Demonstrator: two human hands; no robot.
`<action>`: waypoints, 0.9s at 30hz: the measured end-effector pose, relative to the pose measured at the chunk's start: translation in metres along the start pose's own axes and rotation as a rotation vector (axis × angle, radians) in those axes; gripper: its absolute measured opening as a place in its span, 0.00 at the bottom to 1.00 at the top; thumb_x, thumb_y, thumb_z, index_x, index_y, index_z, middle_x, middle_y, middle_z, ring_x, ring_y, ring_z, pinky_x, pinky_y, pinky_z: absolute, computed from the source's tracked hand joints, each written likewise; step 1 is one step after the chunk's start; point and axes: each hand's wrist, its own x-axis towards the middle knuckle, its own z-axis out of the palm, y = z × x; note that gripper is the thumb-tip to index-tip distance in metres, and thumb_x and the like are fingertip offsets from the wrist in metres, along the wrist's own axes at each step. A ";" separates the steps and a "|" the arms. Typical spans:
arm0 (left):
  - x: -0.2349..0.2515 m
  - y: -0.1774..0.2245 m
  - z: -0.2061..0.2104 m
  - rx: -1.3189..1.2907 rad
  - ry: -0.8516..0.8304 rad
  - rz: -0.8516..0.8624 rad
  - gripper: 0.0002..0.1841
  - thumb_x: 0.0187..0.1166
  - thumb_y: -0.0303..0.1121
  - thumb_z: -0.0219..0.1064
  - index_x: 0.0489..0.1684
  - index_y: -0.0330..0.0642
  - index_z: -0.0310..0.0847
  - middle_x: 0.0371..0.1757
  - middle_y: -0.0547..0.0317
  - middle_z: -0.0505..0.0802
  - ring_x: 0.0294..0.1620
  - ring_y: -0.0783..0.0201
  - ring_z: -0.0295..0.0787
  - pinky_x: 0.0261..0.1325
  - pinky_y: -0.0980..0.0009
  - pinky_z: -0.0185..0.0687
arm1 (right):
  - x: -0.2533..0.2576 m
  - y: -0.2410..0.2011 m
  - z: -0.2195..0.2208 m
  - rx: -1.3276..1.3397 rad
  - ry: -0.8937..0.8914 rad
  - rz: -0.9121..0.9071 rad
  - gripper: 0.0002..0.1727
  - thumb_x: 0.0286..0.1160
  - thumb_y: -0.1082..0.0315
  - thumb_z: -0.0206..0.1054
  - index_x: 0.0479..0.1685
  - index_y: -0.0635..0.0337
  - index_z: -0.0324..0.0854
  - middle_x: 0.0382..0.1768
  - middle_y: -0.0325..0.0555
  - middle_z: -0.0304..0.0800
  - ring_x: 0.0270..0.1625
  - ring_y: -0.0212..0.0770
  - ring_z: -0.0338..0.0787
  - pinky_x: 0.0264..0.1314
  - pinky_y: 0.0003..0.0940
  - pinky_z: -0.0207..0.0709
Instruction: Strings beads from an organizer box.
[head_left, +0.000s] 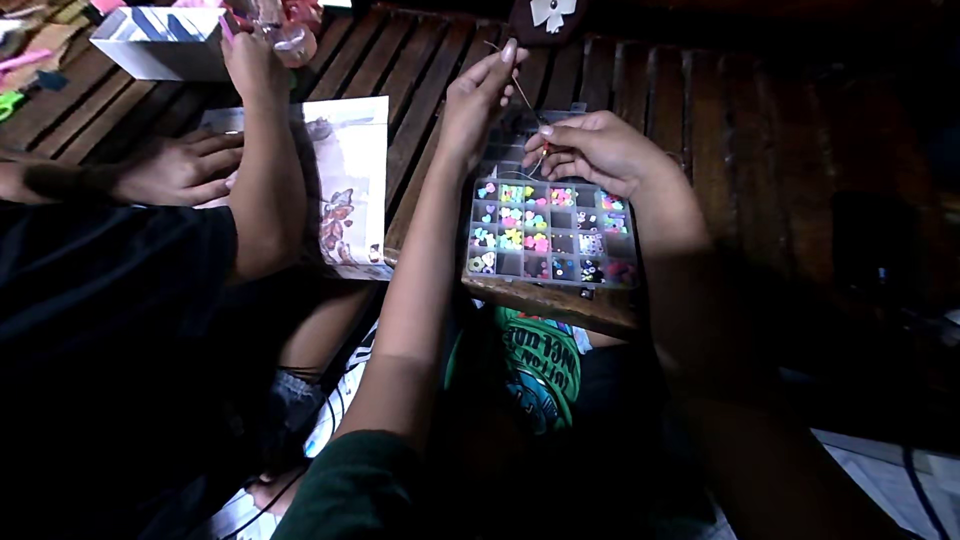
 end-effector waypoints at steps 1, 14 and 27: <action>0.000 0.000 0.000 -0.004 0.001 0.004 0.13 0.92 0.34 0.55 0.54 0.35 0.84 0.39 0.66 0.85 0.33 0.76 0.78 0.41 0.80 0.77 | 0.000 0.000 0.000 -0.001 -0.004 0.001 0.19 0.95 0.63 0.49 0.51 0.61 0.86 0.38 0.36 0.93 0.35 0.28 0.91 0.43 0.24 0.86; 0.002 -0.007 -0.002 0.255 0.092 0.073 0.10 0.87 0.30 0.63 0.47 0.31 0.88 0.36 0.62 0.90 0.32 0.76 0.81 0.40 0.77 0.78 | 0.008 0.009 0.003 -0.227 0.123 -0.036 0.08 0.86 0.68 0.63 0.46 0.61 0.88 0.26 0.30 0.86 0.26 0.21 0.81 0.35 0.18 0.78; -0.001 -0.006 -0.001 0.136 0.096 -0.007 0.13 0.91 0.33 0.59 0.50 0.31 0.86 0.37 0.61 0.91 0.34 0.74 0.86 0.43 0.76 0.84 | 0.013 0.009 0.002 -0.160 0.141 0.063 0.19 0.95 0.63 0.50 0.60 0.66 0.82 0.34 0.40 0.88 0.32 0.27 0.87 0.41 0.24 0.84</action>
